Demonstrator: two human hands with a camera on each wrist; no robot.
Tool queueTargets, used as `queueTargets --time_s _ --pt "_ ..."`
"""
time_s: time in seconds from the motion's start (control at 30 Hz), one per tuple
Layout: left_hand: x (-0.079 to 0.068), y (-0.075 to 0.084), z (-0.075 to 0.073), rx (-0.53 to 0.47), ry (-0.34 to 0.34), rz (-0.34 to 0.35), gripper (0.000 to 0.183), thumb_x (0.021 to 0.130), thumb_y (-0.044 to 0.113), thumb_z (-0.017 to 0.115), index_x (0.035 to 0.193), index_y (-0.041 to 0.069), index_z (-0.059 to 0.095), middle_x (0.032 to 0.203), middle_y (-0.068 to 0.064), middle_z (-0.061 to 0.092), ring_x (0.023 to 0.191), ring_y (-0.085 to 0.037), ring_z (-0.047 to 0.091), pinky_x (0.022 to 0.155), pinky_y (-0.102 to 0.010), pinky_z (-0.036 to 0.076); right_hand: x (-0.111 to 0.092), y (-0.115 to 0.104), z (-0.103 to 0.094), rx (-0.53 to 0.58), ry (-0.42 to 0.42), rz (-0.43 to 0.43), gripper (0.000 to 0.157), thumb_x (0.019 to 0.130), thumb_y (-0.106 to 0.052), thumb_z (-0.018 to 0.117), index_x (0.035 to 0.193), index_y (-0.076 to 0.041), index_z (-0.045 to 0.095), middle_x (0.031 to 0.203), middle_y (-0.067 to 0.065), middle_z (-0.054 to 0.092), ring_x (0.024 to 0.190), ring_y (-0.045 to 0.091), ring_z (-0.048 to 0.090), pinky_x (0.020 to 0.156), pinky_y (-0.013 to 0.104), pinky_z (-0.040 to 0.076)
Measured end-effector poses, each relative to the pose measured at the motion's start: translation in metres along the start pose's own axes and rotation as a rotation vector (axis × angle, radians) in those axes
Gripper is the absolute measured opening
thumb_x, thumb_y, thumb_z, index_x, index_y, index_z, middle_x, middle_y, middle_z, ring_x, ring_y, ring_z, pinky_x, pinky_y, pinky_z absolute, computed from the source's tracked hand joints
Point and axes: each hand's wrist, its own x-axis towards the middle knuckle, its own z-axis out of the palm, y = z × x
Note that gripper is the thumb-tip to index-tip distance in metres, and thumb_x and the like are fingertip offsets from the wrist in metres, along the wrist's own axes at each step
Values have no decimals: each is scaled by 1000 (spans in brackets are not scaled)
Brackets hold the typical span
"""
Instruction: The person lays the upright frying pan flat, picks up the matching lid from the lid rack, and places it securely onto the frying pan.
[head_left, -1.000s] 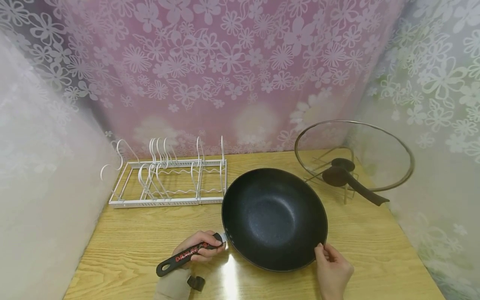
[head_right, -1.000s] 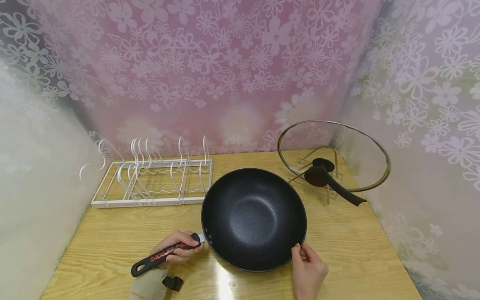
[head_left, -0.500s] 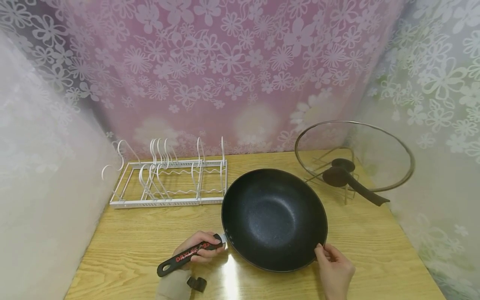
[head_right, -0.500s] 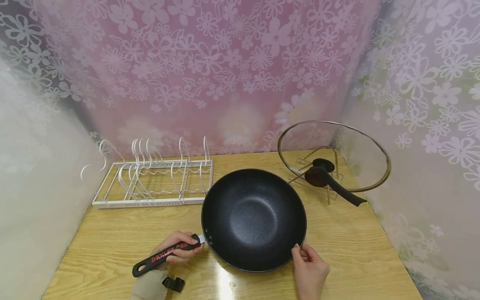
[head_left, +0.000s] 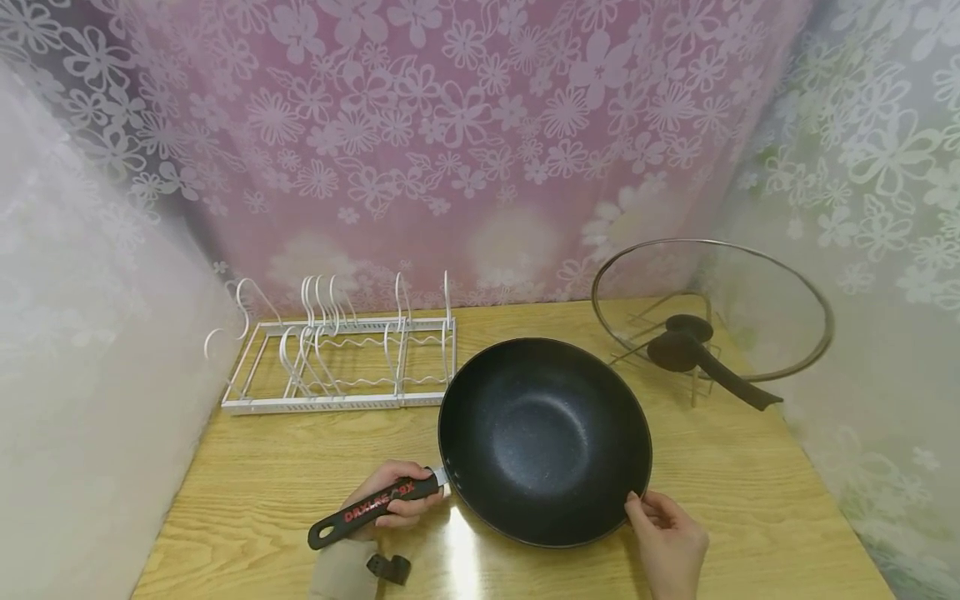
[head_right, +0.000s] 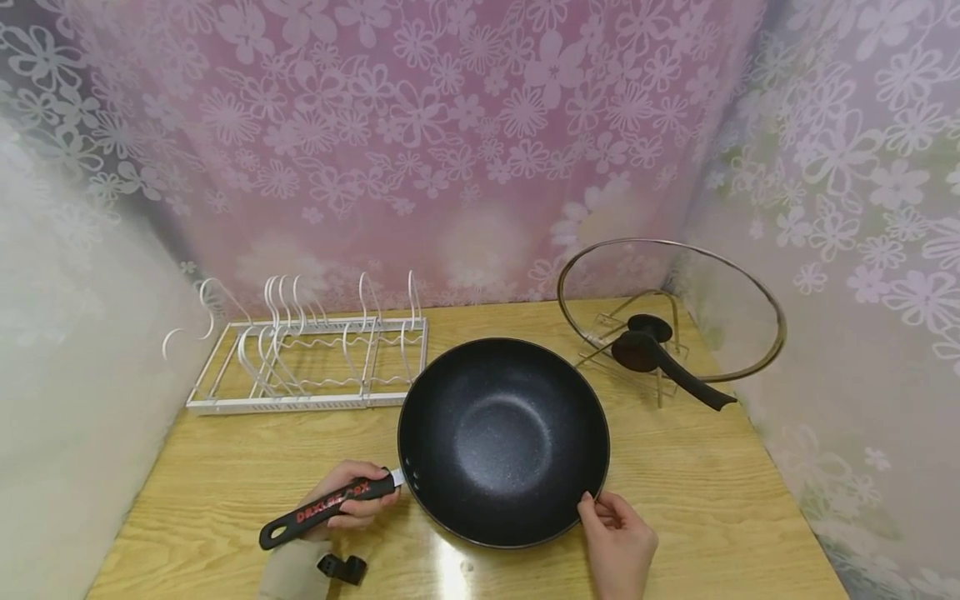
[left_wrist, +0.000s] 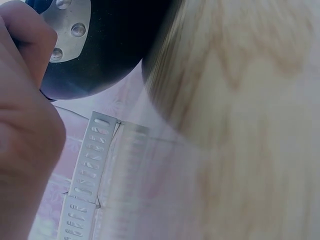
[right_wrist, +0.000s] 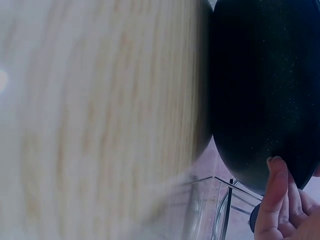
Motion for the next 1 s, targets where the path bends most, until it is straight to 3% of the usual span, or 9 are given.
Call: queueTargets --time_s 0.23,0.47,0.67,0.83,0.93,1.0 --pt "4 0 -9 82 -109 20 49 104 33 15 108 6 56 56 10 49 33 -4 37 24 -24 17 -2 0 -2 10 -10 20 5 81 1 76 82 5 73 65 -7 68 56 1 61 51 12 47" --pt "8 -5 -10 97 -193 105 64 105 38 7 115 4 60 53 6 47 27 -11 29 22 -25 21 -2 1 -4 2 -16 24 7 82 -2 76 82 5 73 67 -7 68 59 0 61 54 11 48" --pt "11 -11 -10 24 -205 89 58 105 41 10 111 8 58 49 8 41 25 -9 28 23 -22 19 -1 2 -5 15 -44 62 8 84 -2 75 85 6 72 69 -9 69 59 1 63 55 12 50" --pt "7 -30 -9 -4 -130 161 48 107 37 18 112 9 56 54 11 36 32 -3 29 26 -18 16 1 3 -7 29 -99 103 11 88 -4 73 87 7 72 71 -1 71 56 11 66 53 18 53" --pt "1 -45 -7 40 -18 225 51 109 32 15 113 8 60 58 10 35 38 1 33 30 -12 24 2 4 -9 30 -120 124 15 89 -8 73 87 7 72 68 2 71 54 15 66 53 20 54" --pt "-1 -52 -5 64 64 216 56 109 29 10 110 10 63 61 11 40 41 4 38 34 -9 30 2 4 -10 17 -136 147 19 91 -12 73 86 6 72 65 3 69 53 17 65 53 21 53"
